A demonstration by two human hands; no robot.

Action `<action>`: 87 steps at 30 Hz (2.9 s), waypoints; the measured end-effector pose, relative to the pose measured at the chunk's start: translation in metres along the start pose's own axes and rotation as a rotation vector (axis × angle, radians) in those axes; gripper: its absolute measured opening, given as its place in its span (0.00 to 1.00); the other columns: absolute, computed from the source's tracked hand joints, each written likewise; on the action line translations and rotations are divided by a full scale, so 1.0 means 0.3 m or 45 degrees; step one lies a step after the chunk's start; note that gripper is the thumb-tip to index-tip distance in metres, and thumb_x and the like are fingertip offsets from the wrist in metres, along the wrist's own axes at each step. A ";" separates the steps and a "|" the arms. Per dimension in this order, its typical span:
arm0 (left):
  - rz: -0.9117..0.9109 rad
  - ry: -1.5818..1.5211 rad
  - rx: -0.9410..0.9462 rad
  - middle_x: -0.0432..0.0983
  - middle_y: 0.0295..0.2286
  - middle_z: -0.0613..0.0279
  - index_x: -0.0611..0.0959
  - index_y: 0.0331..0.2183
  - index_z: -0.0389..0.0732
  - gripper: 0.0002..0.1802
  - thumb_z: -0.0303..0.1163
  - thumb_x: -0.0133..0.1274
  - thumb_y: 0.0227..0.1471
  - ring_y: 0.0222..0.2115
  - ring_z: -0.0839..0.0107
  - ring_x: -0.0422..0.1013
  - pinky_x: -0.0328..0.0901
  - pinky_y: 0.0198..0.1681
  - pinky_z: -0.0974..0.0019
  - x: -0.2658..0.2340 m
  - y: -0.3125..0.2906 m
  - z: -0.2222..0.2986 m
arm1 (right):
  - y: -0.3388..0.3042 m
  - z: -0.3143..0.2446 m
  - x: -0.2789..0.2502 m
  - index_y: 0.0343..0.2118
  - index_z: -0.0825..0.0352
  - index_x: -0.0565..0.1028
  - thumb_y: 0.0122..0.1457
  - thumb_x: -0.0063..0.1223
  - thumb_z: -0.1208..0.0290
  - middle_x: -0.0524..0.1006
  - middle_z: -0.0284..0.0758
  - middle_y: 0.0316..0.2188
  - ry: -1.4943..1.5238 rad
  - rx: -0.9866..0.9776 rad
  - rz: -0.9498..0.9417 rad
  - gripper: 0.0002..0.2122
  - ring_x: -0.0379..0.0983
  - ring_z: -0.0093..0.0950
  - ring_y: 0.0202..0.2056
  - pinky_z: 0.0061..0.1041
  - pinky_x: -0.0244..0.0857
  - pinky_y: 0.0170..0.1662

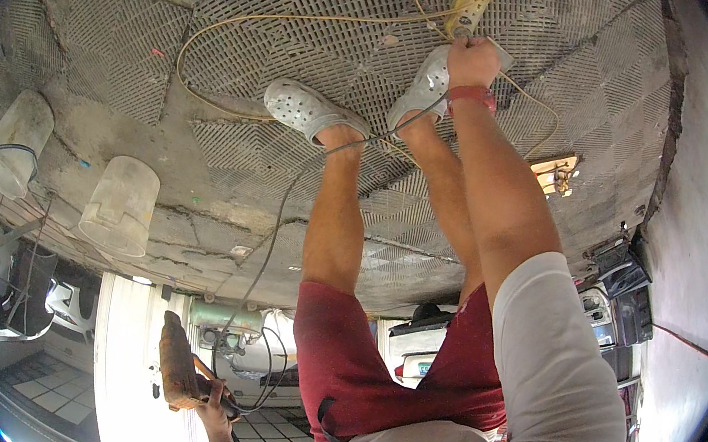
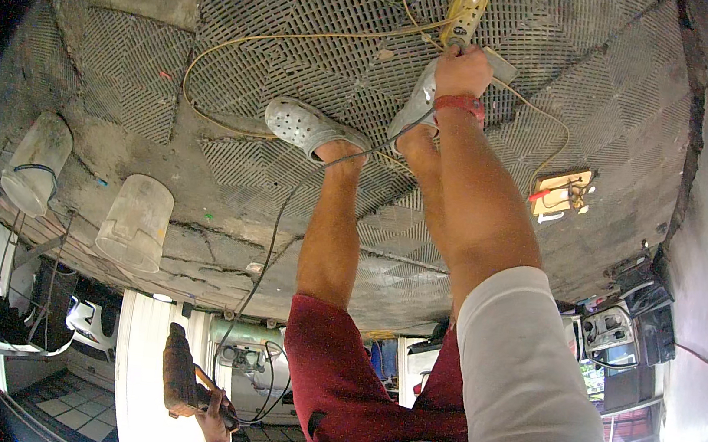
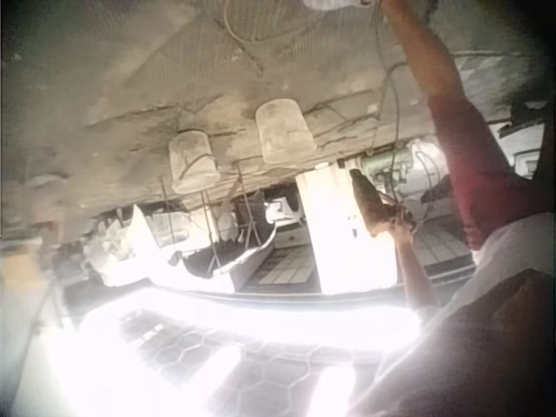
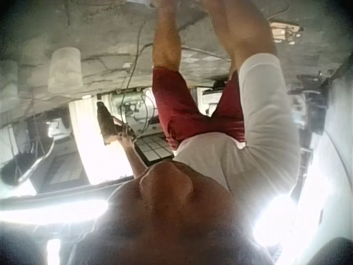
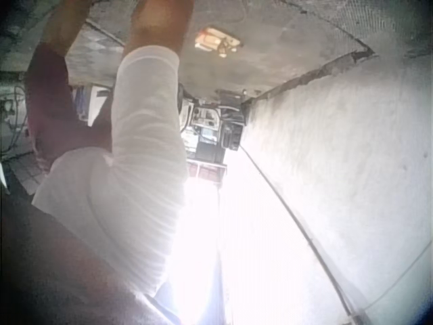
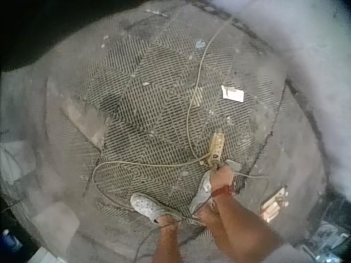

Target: The person sands a white car bumper with a sanding block, then uses a heat gun to apply heat to the surface. The person moves around the workshop, plugs in the heat gun, and continues heating the bumper before placing the tool in a box.

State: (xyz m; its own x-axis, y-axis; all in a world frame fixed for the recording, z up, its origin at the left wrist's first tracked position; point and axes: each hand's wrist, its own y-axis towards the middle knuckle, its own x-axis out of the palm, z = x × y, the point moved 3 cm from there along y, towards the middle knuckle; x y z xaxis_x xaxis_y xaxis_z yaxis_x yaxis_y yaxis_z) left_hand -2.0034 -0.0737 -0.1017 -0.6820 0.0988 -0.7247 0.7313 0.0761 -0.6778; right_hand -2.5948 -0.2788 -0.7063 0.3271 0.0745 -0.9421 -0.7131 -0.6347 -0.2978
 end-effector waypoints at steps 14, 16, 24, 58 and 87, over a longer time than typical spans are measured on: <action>0.007 0.032 -0.173 0.76 0.25 0.63 0.82 0.34 0.37 0.07 0.27 0.63 0.54 0.28 0.70 0.72 0.69 0.34 0.63 0.085 -0.044 0.086 | 0.058 -0.001 0.070 0.29 0.72 0.84 0.58 0.60 0.54 0.84 0.51 0.29 -0.283 -0.061 -0.256 0.20 0.83 0.48 0.36 0.41 0.77 0.43; 0.017 -0.023 0.028 0.76 0.25 0.63 0.81 0.32 0.38 0.08 0.29 0.65 0.55 0.26 0.73 0.71 0.67 0.31 0.66 0.086 -0.028 0.049 | 0.085 -0.022 0.091 0.31 0.72 0.84 0.57 0.60 0.54 0.84 0.52 0.32 -0.368 -0.138 -0.378 0.20 0.83 0.49 0.37 0.42 0.77 0.44; -0.041 0.017 0.050 0.74 0.26 0.66 0.81 0.33 0.40 0.05 0.27 0.62 0.55 0.28 0.72 0.71 0.65 0.34 0.67 0.127 -0.138 0.130 | 0.255 0.047 -0.169 0.34 0.70 0.84 0.57 0.57 0.67 0.83 0.53 0.34 -0.399 -0.455 -0.530 0.12 0.82 0.53 0.40 0.49 0.75 0.46; 0.693 -0.965 0.654 0.78 0.34 0.61 0.79 0.43 0.34 0.17 0.33 0.65 0.58 0.34 0.67 0.74 0.69 0.41 0.61 -1.182 -0.029 -0.306 | -1.276 -2.397 -1.327 0.48 0.74 0.72 0.65 0.52 0.79 0.78 0.41 0.43 1.393 0.282 -1.441 0.10 0.79 0.32 0.38 0.46 0.73 0.47; -0.165 -1.715 1.246 0.75 0.40 0.63 0.70 0.57 0.36 0.31 0.37 0.64 0.58 0.36 0.73 0.73 0.71 0.42 0.66 -2.872 0.547 1.193 | -1.621 -4.053 -1.039 0.52 0.64 0.73 0.70 0.52 0.63 0.75 0.32 0.39 1.416 0.474 -1.276 0.13 0.74 0.28 0.35 0.47 0.65 0.55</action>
State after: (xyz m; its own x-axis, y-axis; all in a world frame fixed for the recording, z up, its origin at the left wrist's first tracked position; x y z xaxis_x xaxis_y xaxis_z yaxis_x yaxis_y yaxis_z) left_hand -1.3000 -0.5015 0.3669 -0.6350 -0.7647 0.1092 0.7444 -0.6436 -0.1780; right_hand -1.5959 -0.9286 -0.0801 0.9116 -0.3601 0.1984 0.0205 -0.4422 -0.8967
